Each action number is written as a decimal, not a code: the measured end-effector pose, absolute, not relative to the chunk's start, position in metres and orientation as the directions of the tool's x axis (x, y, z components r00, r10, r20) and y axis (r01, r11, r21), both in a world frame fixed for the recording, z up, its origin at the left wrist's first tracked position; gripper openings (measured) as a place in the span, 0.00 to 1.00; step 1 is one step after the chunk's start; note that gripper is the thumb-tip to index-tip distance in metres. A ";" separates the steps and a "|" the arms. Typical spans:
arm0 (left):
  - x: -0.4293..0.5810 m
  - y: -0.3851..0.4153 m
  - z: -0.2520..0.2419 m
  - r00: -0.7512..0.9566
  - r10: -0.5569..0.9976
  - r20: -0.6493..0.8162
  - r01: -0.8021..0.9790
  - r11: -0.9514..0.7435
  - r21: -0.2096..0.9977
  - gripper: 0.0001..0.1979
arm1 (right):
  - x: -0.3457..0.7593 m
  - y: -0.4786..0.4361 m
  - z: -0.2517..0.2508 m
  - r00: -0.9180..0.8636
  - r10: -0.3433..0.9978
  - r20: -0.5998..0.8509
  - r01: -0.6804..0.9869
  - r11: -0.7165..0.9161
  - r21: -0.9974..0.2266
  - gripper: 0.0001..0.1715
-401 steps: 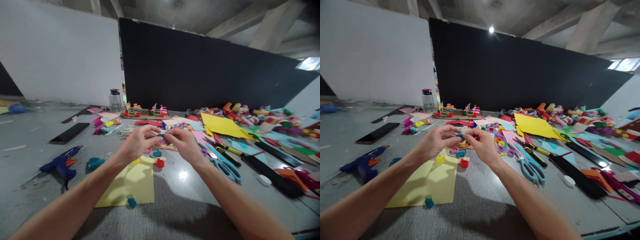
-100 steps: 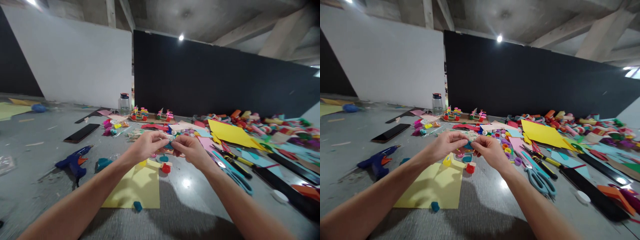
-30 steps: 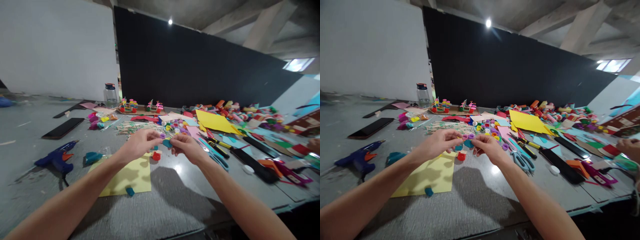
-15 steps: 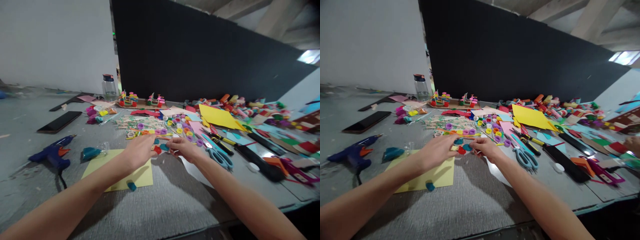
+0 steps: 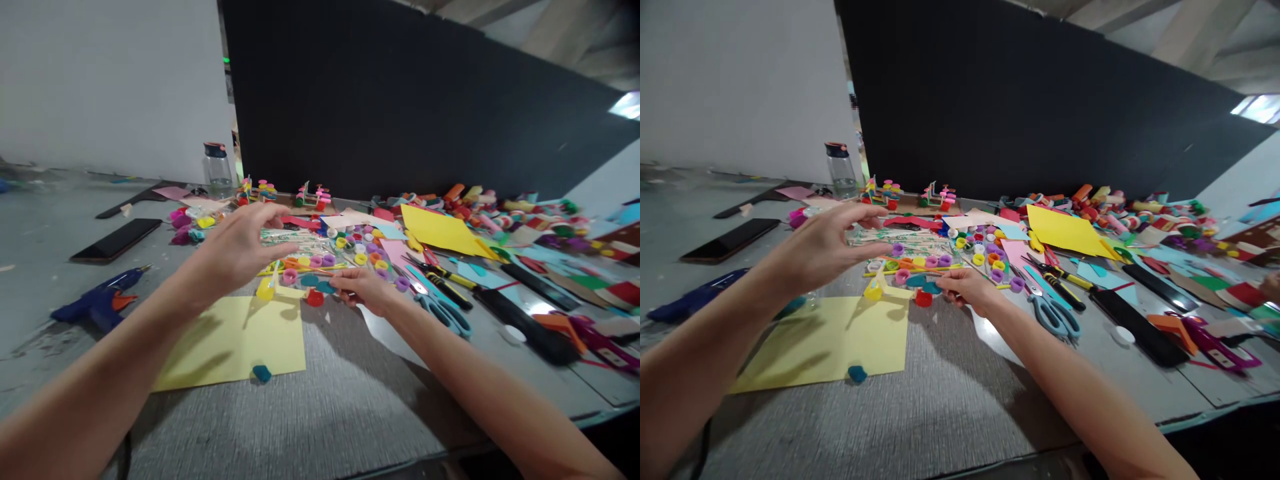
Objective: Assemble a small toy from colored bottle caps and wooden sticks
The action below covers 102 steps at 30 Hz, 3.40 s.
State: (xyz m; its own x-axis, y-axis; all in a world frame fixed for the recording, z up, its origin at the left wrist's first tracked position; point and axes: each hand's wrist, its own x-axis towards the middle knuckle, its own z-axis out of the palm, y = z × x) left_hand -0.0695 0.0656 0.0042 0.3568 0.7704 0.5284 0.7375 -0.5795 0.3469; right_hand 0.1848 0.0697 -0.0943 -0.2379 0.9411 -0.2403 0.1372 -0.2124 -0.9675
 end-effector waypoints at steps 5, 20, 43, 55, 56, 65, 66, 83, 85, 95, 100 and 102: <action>-0.079 0.107 -0.031 0.358 0.863 0.355 0.641 -0.504 0.579 0.28 | 0.181 0.073 -0.095 -0.253 0.936 -0.244 0.134 -0.216 -0.967 0.16; -0.073 0.114 -0.048 0.370 0.889 0.270 0.627 -0.454 0.633 0.22 | 0.178 0.075 -0.098 -0.225 0.962 -0.154 0.180 -0.114 -0.977 0.18; -0.071 0.115 -0.055 0.398 0.880 0.259 0.589 -0.461 0.663 0.24 | 0.171 0.069 -0.100 -0.149 0.989 -0.011 0.368 0.045 -0.929 0.17; -0.071 0.113 -0.055 0.395 0.873 0.287 0.583 -0.480 0.655 0.19 | 0.169 0.062 -0.093 -0.160 0.979 0.126 0.503 0.191 -0.843 0.08; -0.072 0.113 -0.055 0.394 0.873 0.287 0.581 -0.478 0.659 0.20 | 0.168 0.061 -0.093 -0.164 0.979 0.121 0.496 0.188 -0.848 0.08; -0.071 0.111 -0.054 0.402 0.867 0.293 0.598 -0.491 0.633 0.19 | 0.161 0.061 -0.096 -0.195 0.981 -0.021 0.366 0.053 -0.929 0.13; -0.071 0.111 -0.054 0.399 0.868 0.294 0.600 -0.490 0.633 0.19 | 0.161 0.061 -0.097 -0.192 0.981 -0.025 0.355 0.046 -0.934 0.13; -0.074 0.114 -0.059 0.393 0.863 0.318 0.598 -0.503 0.624 0.18 | 0.183 0.055 -0.089 -0.158 0.963 0.217 0.525 0.268 -0.808 0.14; -0.075 0.115 -0.060 0.398 0.857 0.326 0.590 -0.512 0.625 0.18 | 0.186 0.049 -0.089 -0.244 0.874 0.421 0.638 0.471 -0.609 0.14; -0.075 0.113 -0.058 0.395 0.858 0.329 0.579 -0.510 0.636 0.20 | 0.185 0.043 -0.112 -0.596 0.573 0.563 0.696 0.718 0.007 0.19; -0.076 0.111 -0.056 0.389 0.855 0.342 0.590 -0.516 0.621 0.19 | 0.185 0.042 -0.114 -0.634 0.556 0.537 0.678 0.734 0.041 0.20; -0.076 0.110 -0.055 0.385 0.858 0.340 0.593 -0.512 0.621 0.19 | 0.184 0.042 -0.114 -0.643 0.558 0.525 0.677 0.734 0.049 0.20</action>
State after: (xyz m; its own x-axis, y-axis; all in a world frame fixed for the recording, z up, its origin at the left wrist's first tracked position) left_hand -0.0756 0.1101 -0.0551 0.3846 0.8581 0.3401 0.5931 -0.5121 0.6213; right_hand 0.1842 0.0417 -0.1143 -0.6429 0.5577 0.5250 0.6770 0.7344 0.0489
